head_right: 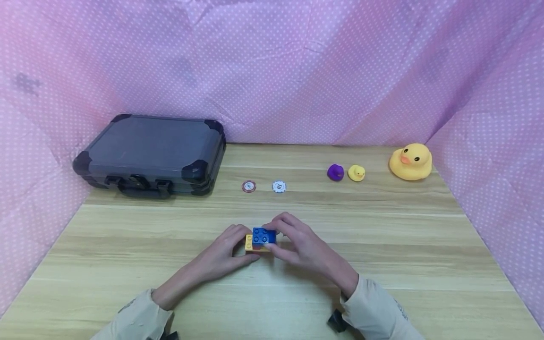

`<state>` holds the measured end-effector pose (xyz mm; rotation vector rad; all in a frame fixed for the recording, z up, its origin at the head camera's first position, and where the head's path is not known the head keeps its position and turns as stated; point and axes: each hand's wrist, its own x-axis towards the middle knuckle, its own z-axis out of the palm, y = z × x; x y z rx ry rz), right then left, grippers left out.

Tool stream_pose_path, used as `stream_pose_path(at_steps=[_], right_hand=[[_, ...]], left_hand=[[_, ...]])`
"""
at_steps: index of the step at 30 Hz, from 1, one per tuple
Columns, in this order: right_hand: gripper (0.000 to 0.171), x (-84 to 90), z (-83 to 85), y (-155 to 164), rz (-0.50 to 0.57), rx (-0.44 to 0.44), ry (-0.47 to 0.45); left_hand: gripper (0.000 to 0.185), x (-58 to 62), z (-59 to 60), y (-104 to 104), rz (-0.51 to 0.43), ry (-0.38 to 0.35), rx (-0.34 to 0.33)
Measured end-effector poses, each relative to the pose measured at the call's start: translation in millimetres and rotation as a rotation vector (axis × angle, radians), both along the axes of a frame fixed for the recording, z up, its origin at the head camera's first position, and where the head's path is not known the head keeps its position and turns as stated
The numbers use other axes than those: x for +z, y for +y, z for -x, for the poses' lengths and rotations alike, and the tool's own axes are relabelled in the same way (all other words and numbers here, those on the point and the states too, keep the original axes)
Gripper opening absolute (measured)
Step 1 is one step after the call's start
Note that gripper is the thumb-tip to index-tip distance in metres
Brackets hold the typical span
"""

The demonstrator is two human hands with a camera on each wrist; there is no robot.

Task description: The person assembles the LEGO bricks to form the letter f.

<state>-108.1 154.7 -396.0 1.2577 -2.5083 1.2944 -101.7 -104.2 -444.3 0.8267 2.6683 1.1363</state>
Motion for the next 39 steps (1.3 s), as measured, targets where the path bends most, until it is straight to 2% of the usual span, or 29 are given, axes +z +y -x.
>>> stream_pose_path(at_steps=[17, 28, 39], right_hand=[[0.036, -0.9, 0.6, 0.6, -0.039, -0.035, -0.048], [0.037, -6.0, -3.5, 13.5, -0.060, -0.103, -0.174], [0.040, -16.4, -4.6, 13.9, -0.084, -0.081, -0.243]], left_hand=[[0.035, -0.9, -0.4, 0.2, 0.012, 0.012, 0.006], [0.035, -1.7, -0.8, 0.3, -0.010, 0.011, 0.004], [0.035, -0.5, 0.5, 0.3, -0.020, 0.036, -0.011]])
